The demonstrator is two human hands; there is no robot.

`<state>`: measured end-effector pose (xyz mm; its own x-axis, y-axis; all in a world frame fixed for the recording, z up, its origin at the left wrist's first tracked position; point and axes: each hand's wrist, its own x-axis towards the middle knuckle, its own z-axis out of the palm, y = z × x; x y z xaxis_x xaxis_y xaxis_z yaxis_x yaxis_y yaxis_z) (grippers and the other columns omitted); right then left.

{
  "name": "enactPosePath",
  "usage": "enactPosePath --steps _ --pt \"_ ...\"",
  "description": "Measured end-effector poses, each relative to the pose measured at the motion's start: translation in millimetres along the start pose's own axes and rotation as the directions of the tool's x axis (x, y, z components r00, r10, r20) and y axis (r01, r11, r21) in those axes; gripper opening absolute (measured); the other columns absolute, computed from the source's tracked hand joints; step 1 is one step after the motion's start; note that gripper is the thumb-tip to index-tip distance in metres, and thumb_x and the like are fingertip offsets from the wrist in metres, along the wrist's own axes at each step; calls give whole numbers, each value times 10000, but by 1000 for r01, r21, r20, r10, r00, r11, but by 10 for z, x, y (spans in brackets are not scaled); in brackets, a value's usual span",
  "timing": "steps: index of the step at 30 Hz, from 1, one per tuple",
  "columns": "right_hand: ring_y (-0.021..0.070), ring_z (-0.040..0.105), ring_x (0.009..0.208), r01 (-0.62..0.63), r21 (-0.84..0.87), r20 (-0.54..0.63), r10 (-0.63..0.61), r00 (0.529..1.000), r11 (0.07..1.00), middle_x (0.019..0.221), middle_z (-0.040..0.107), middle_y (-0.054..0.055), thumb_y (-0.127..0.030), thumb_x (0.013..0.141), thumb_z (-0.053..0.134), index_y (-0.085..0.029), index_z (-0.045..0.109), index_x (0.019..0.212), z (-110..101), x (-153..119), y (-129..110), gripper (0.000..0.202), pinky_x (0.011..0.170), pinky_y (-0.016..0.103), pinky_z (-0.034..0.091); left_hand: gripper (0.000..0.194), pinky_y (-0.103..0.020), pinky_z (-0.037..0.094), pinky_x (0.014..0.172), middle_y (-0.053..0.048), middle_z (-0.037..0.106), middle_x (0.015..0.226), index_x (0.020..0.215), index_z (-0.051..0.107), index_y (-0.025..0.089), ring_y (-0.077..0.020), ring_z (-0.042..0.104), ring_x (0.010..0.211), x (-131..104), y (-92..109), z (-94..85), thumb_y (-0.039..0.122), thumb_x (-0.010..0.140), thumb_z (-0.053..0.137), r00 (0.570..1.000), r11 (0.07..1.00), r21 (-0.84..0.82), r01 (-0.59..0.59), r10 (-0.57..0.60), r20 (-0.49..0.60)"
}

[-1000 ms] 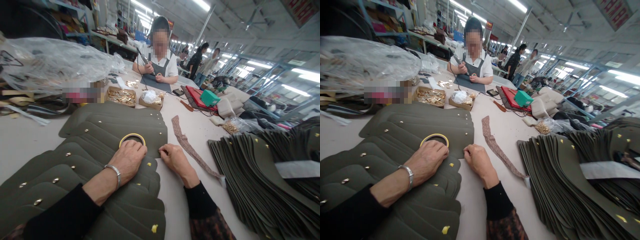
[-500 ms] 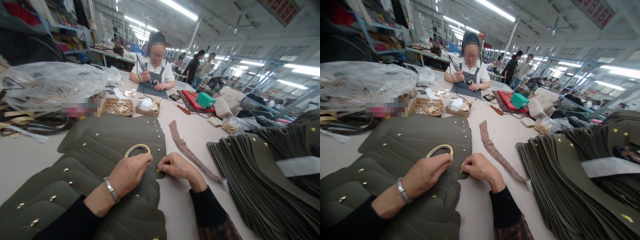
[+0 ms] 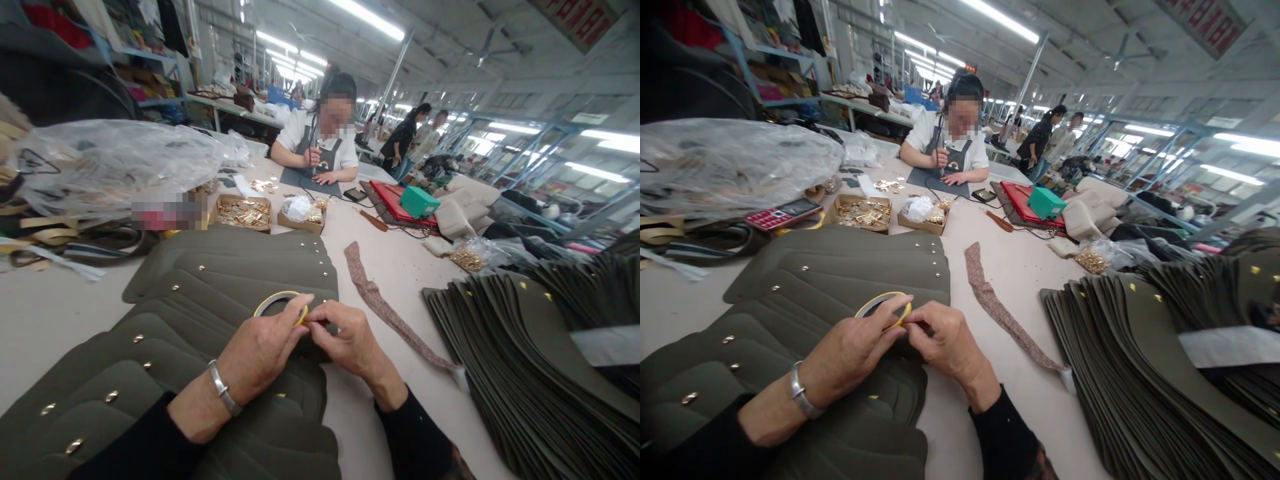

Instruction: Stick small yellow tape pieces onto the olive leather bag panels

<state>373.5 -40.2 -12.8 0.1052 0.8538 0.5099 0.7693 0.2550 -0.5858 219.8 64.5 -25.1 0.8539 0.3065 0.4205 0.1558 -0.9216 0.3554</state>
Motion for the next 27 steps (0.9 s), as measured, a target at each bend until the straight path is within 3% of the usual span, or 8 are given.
enactPosePath --steps 7,10,12,15,18,21,24,27 --pt "114 567 564 117 -201 -152 -149 977 972 641 646 9 -85 761 507 -182 635 736 93 -37 40 162 574 225 442 144 -264 483 625 -3 677 842 1026 505 212 -173 672 750 3 -11 -36 212 962 377 997 997 -57 53 -50 52" --pt "105 555 520 2 -145 -178 -28 984 989 602 637 -1 -112 739 529 -178 658 710 110 -35 -24 148 524 214 423 175 -262 470 622 -5 642 784 921 537 206 -165 646 710 20 -2 -44 193 959 367 1000 1000 -16 24 -24 4" --pt "100 558 499 -180 9 -173 179 969 984 584 642 -6 -147 730 557 -176 668 691 123 -18 -76 121 497 202 427 210 -262 448 585 -6 611 734 866 544 200 -164 618 666 29 25 -54 167 952 356 998 999 49 -22 25 -51" --pt "110 580 449 -480 345 -76 534 842 807 520 629 -12 -218 715 602 -163 653 661 122 16 -74 92 446 193 452 240 -259 415 545 4 561 666 803 536 195 -154 562 597 24 92 -66 135 942 350 982 987 111 -114 129 -139" --pt "126 594 409 -630 524 33 725 688 573 483 616 -12 -310 668 672 -146 637 658 59 24 80 169 422 211 493 222 -251 437 588 2 575 687 827 540 188 -146 568 628 6 137 -56 140 949 360 977 986 94 -136 149 -151" --pt "112 597 424 -677 524 53 773 632 517 514 629 -1 -374 640 730 -122 669 712 -33 -11 280 269 455 219 530 167 -267 458 619 -6 614 747 852 544 193 -162 589 689 12 130 -34 148 941 410 999 988 146 -41 43 -6" --pt "104 599 461 -686 444 24 758 652 576 541 629 3 -400 674 719 -119 688 731 -73 -54 382 288 479 211 538 160 -287 478 632 -15 641 829 876 554 205 -189 596 765 54 116 -30 76 888 460 968 972 232 43 -98 229" --pt "113 597 485 -674 323 -11 715 699 664 546 620 2 -394 743 657 -129 686 731 -46 -74 383 267 483 215 532 196 -309 500 660 -29 650 889 901 561 207 -214 596 847 97 125 -42 49 870 450 917 960 270 78 -176 359"
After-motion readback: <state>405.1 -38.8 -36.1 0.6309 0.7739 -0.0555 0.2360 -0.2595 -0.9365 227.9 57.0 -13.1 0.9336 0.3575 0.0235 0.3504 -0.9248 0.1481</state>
